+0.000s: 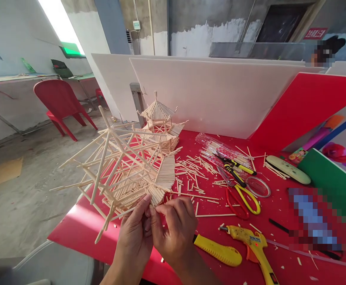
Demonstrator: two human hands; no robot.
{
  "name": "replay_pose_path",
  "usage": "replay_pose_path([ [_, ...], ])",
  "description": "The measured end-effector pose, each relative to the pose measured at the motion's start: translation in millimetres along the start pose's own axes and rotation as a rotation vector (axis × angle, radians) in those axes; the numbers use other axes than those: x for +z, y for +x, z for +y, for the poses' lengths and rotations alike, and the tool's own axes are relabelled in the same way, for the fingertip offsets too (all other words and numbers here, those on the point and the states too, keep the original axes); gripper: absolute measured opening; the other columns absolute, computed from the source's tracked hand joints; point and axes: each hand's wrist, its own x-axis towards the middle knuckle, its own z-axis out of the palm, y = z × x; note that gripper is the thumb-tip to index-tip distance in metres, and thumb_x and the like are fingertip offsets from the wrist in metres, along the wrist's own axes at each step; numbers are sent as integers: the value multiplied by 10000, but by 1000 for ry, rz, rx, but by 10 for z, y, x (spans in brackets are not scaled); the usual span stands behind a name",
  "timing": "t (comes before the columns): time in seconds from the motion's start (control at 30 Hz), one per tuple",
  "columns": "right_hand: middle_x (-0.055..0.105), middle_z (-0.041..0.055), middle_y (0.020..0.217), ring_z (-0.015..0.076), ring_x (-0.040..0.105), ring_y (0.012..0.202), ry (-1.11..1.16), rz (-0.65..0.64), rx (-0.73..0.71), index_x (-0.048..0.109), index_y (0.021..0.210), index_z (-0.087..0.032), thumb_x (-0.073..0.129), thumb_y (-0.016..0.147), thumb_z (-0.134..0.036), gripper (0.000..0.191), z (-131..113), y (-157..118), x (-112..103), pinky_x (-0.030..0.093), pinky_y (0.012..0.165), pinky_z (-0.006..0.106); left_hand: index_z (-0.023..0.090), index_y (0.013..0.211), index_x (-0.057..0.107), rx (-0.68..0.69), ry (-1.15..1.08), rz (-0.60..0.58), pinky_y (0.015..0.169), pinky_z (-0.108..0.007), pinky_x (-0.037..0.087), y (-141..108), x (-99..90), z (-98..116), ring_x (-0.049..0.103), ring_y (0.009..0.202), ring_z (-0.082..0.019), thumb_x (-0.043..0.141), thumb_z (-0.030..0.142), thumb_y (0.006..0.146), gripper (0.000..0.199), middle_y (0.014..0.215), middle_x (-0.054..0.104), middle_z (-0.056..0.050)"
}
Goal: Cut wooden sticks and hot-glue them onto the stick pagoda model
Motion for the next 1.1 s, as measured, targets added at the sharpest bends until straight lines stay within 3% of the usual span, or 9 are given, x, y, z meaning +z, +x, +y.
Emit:
replay_pose_path([
  [0.4, 607, 10, 723, 150, 529, 723, -37, 12, 0, 605, 838, -205, 673, 860, -151, 89, -7, 15, 10, 434, 699, 325, 178, 571, 490, 43, 30, -32, 334, -146, 199, 8, 2, -7, 273, 336, -10, 887, 369, 539, 442, 419, 398, 105],
  [0.6, 606, 16, 727, 152, 522, 724, -19, -4, -16, 604, 836, -200, 649, 886, -154, 81, 24, -3, 6, 434, 688, 323, 180, 583, 513, 102, 65, -47, 349, -151, 245, 20, -6, -27, 350, 359, -39, 865, 353, 587, 393, 410, 448, 82],
  [1.1, 620, 10, 745, 150, 533, 732, -30, -18, -26, 628, 840, -202, 648, 893, -144, 81, 40, -23, -4, 434, 700, 311, 163, 658, 594, 138, 35, -83, 367, -153, 288, 27, -8, -31, 376, 385, -43, 878, 338, 589, 341, 459, 475, 80],
])
